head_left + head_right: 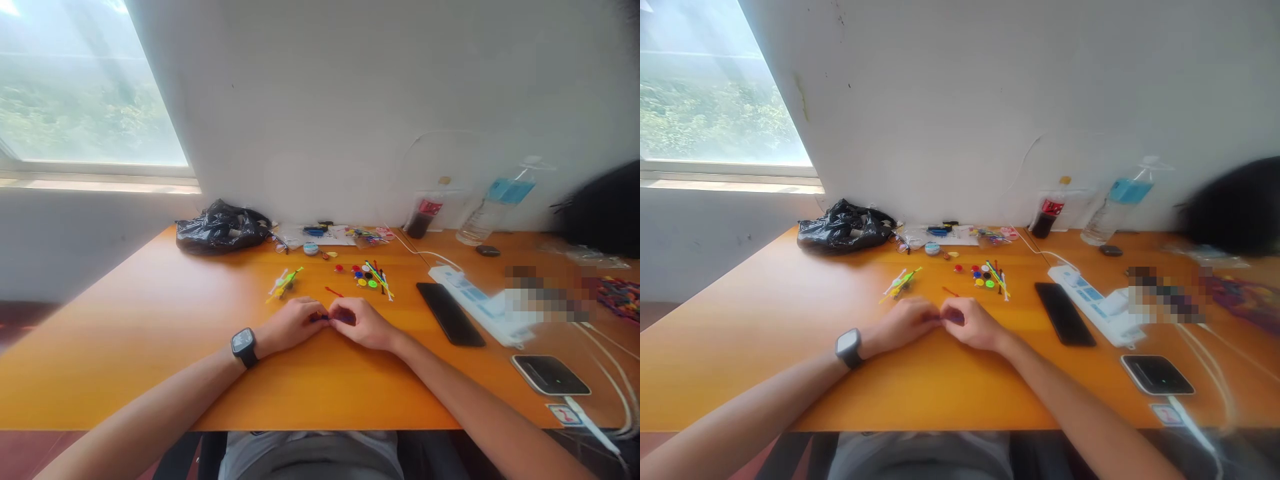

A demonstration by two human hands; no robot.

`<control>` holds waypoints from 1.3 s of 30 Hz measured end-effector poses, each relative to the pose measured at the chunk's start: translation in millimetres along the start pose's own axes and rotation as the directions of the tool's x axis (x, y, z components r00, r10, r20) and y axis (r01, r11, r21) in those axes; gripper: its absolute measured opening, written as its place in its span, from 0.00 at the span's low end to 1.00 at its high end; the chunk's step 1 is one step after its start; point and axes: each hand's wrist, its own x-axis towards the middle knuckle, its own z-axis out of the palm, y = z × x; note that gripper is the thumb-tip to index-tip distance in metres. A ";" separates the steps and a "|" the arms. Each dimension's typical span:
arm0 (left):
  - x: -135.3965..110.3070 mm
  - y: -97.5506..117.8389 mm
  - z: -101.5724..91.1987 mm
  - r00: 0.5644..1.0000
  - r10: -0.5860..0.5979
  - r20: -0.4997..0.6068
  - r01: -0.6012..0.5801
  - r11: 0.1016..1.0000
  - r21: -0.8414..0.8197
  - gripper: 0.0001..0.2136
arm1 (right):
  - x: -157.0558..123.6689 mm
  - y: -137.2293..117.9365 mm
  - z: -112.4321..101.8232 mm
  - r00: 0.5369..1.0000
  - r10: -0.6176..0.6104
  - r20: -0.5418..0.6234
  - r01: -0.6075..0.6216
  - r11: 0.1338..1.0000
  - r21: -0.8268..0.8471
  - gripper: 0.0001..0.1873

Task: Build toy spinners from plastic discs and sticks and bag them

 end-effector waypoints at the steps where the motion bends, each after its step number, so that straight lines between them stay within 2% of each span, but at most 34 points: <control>1: 0.3 -0.1 0.1 1.000 -0.001 -0.002 0.001 1.000 0.005 0.09 | 0.0 -0.5 0.0 1.000 -0.002 0.001 0.002 1.000 0.013 0.03; 21: -0.4 2.2 1.1 0.998 0.007 -0.061 -0.005 0.999 0.033 0.07 | 1.5 1.0 -1.1 0.999 -0.021 -0.046 0.019 0.999 -0.028 0.04; 32: 1.0 4.2 -1.9 0.999 0.008 -0.040 -0.005 0.998 0.056 0.08 | 1.8 -0.2 -3.1 0.998 -0.002 -0.056 0.002 1.000 0.007 0.08; 35: 1.9 3.1 -1.4 0.999 0.000 -0.042 0.002 0.998 0.063 0.08 | 1.9 1.2 -2.2 0.999 0.009 -0.052 -0.007 0.999 0.038 0.10; 39: 3.3 2.9 -1.0 0.999 0.003 -0.049 0.000 0.998 0.060 0.09 | 2.6 4.2 1.6 0.998 0.049 -0.043 -0.041 0.982 0.184 0.10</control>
